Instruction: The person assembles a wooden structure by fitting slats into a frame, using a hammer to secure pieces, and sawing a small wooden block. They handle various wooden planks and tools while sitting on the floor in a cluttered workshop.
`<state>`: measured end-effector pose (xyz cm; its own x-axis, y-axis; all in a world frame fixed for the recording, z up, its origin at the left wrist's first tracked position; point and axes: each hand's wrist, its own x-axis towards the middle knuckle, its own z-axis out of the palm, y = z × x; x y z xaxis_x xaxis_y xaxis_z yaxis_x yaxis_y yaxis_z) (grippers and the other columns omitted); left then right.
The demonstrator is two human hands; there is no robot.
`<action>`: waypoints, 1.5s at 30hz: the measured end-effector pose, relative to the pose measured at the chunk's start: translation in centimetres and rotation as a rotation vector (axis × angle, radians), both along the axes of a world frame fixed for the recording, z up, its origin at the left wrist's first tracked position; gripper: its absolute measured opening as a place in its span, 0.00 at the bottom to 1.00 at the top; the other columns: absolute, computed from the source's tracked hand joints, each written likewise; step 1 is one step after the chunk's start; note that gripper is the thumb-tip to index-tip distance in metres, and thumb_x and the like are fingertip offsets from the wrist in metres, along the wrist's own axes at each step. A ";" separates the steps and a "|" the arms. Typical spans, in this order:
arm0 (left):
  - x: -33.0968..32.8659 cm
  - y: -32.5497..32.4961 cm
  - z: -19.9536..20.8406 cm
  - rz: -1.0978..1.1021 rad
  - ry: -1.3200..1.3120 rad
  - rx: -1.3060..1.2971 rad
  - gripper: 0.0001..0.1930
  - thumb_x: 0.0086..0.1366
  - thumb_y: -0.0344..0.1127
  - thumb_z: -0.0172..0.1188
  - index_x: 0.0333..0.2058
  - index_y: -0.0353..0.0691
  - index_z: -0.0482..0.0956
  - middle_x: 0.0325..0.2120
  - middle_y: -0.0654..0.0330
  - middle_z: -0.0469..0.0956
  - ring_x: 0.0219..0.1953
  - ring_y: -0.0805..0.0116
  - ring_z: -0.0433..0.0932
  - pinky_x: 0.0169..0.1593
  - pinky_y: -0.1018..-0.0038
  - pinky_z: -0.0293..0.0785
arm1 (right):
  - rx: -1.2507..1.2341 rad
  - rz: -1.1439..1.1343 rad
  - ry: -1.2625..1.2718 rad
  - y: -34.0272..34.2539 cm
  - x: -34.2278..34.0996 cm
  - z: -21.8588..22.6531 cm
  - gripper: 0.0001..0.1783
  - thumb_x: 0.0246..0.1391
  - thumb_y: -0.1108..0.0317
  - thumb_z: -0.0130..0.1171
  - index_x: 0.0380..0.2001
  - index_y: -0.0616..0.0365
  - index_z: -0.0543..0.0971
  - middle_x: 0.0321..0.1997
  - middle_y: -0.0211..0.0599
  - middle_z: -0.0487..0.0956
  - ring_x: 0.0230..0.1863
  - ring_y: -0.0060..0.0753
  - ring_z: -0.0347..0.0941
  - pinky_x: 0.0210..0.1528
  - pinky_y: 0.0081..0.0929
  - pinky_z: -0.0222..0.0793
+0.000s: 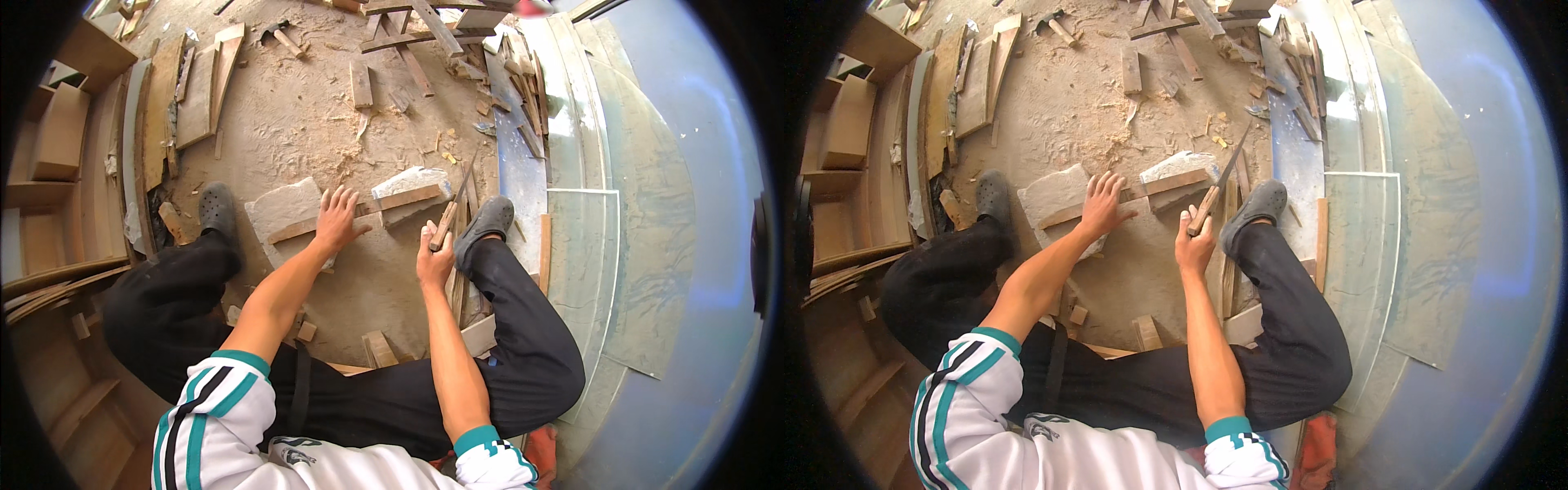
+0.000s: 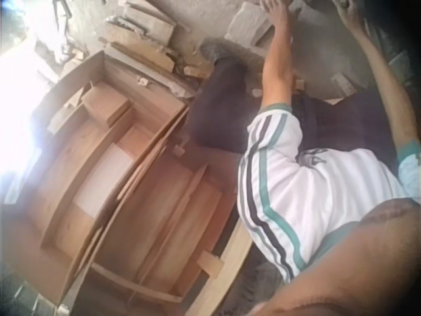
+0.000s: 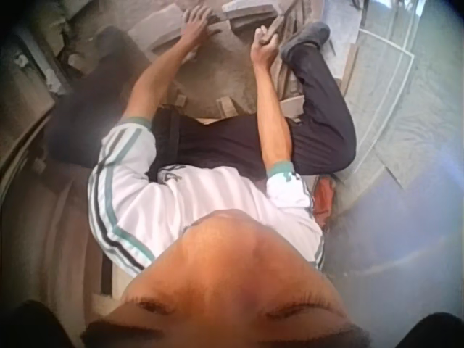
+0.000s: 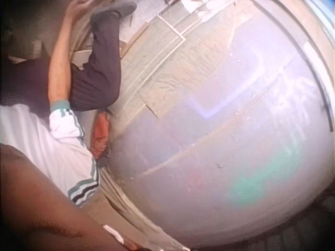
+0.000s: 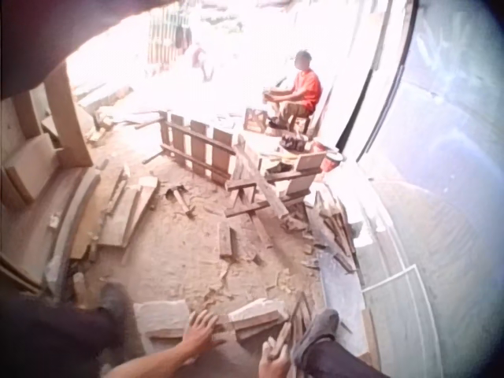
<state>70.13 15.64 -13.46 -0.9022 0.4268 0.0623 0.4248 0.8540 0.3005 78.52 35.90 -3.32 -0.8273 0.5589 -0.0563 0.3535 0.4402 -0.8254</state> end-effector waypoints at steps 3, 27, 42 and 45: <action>1.1 -3.5 -0.9 -0.023 0.019 -0.038 0.30 0.58 0.49 0.66 0.59 0.49 0.70 0.61 0.60 0.66 0.66 0.60 0.60 0.69 0.56 0.52 | -0.044 0.020 0.077 -0.9 -0.2 1.0 0.22 0.61 0.54 0.60 0.41 0.66 0.79 0.42 0.48 0.84 0.44 0.47 0.82 0.45 0.37 0.75; 3.1 -3.8 1.8 0.126 -0.256 -0.068 0.33 0.59 0.39 0.62 0.63 0.46 0.63 0.64 0.51 0.63 0.66 0.51 0.60 0.64 0.57 0.63 | -0.692 0.404 -0.005 -3.6 3.2 0.4 0.15 0.63 0.59 0.51 0.38 0.62 0.76 0.32 0.33 0.78 0.34 0.25 0.73 0.42 0.25 0.68; 1.5 -3.2 -2.3 0.148 -0.239 0.065 0.24 0.68 0.48 0.51 0.58 0.42 0.69 0.69 0.49 0.54 0.71 0.48 0.49 0.71 0.52 0.41 | -0.758 0.296 -0.157 -5.3 3.9 1.3 0.13 0.60 0.59 0.53 0.31 0.59 0.73 0.18 0.22 0.66 0.18 0.14 0.59 0.20 0.15 0.55; 0.5 -3.5 -2.4 0.145 -0.277 0.075 0.25 0.69 0.50 0.49 0.58 0.42 0.70 0.69 0.48 0.55 0.72 0.47 0.46 0.72 0.52 0.39 | -0.741 0.266 -0.161 -5.8 5.2 0.4 0.14 0.59 0.56 0.53 0.27 0.56 0.73 0.17 0.19 0.65 0.18 0.11 0.58 0.20 0.17 0.53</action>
